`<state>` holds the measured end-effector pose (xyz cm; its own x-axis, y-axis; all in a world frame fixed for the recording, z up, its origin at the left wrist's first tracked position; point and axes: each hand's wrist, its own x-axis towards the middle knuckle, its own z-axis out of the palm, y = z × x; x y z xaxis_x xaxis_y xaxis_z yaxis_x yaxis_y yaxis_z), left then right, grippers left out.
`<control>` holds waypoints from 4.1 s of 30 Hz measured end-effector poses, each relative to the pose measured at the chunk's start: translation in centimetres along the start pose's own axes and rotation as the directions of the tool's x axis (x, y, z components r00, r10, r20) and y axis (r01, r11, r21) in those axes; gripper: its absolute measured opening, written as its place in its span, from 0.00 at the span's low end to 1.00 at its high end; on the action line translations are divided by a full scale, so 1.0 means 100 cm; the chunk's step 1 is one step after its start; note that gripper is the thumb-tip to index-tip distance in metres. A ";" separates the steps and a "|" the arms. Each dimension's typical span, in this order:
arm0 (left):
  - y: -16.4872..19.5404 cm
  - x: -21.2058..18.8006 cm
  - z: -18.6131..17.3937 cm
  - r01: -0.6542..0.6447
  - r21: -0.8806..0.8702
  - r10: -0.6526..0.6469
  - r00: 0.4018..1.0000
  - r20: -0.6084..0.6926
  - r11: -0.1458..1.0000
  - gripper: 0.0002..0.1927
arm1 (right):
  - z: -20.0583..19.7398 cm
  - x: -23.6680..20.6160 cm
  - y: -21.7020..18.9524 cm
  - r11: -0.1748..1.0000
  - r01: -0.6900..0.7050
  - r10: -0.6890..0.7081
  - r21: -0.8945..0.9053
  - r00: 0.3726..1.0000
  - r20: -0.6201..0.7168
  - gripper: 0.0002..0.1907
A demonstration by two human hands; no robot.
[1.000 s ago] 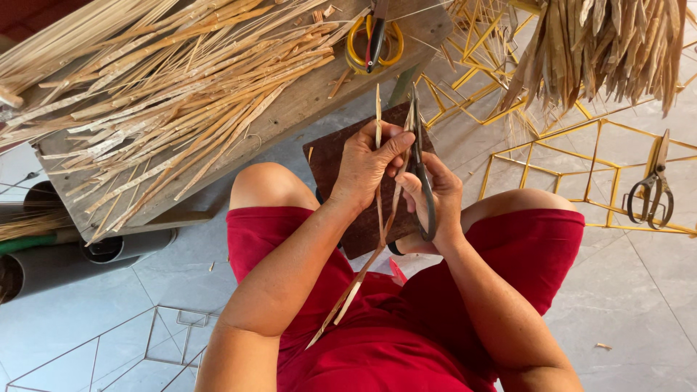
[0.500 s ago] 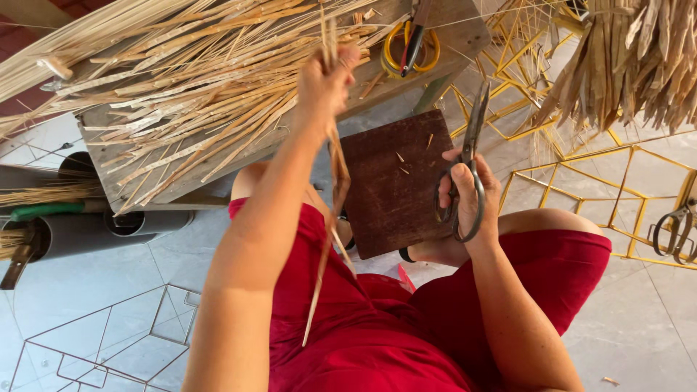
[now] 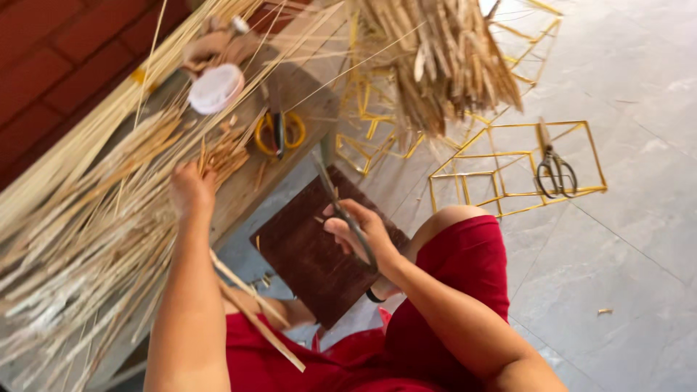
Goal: The person sits on the floor and trims thin bamboo strips with scissors, cutting off edges and splitting pieces one at a time, placing trimmed strips on the pile on the workbench and reaching for new untrimmed strips.
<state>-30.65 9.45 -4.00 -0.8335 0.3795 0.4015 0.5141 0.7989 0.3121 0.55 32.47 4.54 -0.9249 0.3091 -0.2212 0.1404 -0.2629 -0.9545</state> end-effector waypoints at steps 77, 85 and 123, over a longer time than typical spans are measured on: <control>0.235 -0.101 -0.105 0.382 -0.922 -0.005 0.924 0.383 0.066 0.06 | 0.006 -0.028 -0.040 0.858 0.315 -0.344 -0.406 0.939 0.003 0.33; 0.234 -0.098 -0.109 0.414 -0.907 0.009 0.909 0.416 0.083 0.07 | 0.001 -0.028 -0.035 0.864 0.223 -0.277 -0.452 0.959 -0.056 0.27; 0.232 -0.099 -0.115 0.378 -0.916 -0.011 0.924 0.383 -0.134 0.12 | 0.009 -0.038 -0.055 0.518 0.453 -0.568 -0.726 0.817 0.105 0.33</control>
<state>-8.16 18.87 9.14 -0.8532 0.5202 0.0378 -0.1985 -0.3909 0.8988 3.00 31.93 10.80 -0.8720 0.3059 0.3822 -0.0899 0.6674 -0.7393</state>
